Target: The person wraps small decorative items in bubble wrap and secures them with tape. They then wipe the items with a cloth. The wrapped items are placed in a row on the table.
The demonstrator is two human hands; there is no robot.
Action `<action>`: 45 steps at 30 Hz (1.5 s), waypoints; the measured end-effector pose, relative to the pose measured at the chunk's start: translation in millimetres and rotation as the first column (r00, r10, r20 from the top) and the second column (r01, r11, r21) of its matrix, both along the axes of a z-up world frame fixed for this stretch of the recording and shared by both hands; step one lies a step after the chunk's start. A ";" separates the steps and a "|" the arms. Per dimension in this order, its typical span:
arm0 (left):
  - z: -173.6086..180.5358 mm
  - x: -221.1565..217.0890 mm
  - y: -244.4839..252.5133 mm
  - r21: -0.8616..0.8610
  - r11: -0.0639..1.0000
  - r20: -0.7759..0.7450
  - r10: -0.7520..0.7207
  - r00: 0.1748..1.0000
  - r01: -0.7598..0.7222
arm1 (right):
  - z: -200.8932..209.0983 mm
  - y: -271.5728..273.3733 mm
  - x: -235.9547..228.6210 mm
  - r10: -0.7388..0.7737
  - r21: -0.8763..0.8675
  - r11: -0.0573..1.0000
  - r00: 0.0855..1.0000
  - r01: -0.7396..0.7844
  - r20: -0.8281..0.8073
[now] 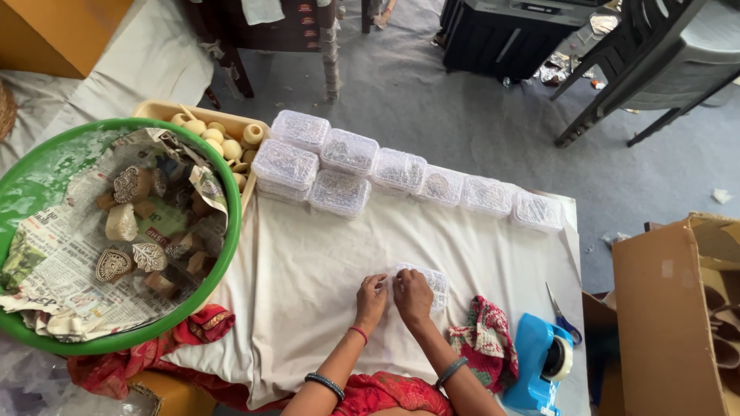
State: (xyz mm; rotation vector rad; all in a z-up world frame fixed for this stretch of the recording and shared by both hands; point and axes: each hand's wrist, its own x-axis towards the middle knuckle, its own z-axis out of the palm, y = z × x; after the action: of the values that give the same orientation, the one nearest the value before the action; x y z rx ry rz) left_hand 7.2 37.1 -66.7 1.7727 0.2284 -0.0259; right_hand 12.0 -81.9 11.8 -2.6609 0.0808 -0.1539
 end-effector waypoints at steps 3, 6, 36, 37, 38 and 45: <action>67.9 -7.7 1.8 0.141 0.988 -0.054 -0.062 0.997 0.069 | -9.9 -15.5 -1.5 -0.112 0.119 0.987 0.994 0.110 0.006; 77.8 -12.1 -1.8 0.363 0.923 0.073 -0.168 0.983 0.131 | -2.5 -23.8 -2.5 -0.152 0.151 0.974 0.983 0.167 -0.108; 55.9 -13.4 5.2 0.439 0.880 0.217 -0.297 0.930 0.179 | -59.1 -146.7 -39.2 -0.492 0.465 0.743 0.864 0.481 -0.108; 39.1 -9.2 3.9 0.439 0.879 0.216 -0.306 0.927 0.188 | -59.6 -153.5 -47.0 -0.500 0.464 0.739 0.859 0.489 -0.109; 22.4 -5.1 2.2 0.420 0.902 0.237 -0.209 0.949 0.094 | -59.9 -160.3 -54.9 -0.487 0.645 0.567 0.840 0.512 -0.239; 11.3 16.0 -10.4 0.381 0.920 -0.020 -0.094 0.995 0.094 | -78.4 -153.3 -68.6 -0.294 0.790 0.319 0.848 0.523 -0.442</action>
State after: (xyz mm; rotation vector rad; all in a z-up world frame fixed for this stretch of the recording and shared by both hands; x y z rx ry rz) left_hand 23.2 26.7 -55.4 2.1732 0.1549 -0.0546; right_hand -56.5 -235.1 -66.6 -1.4711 0.7289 0.0362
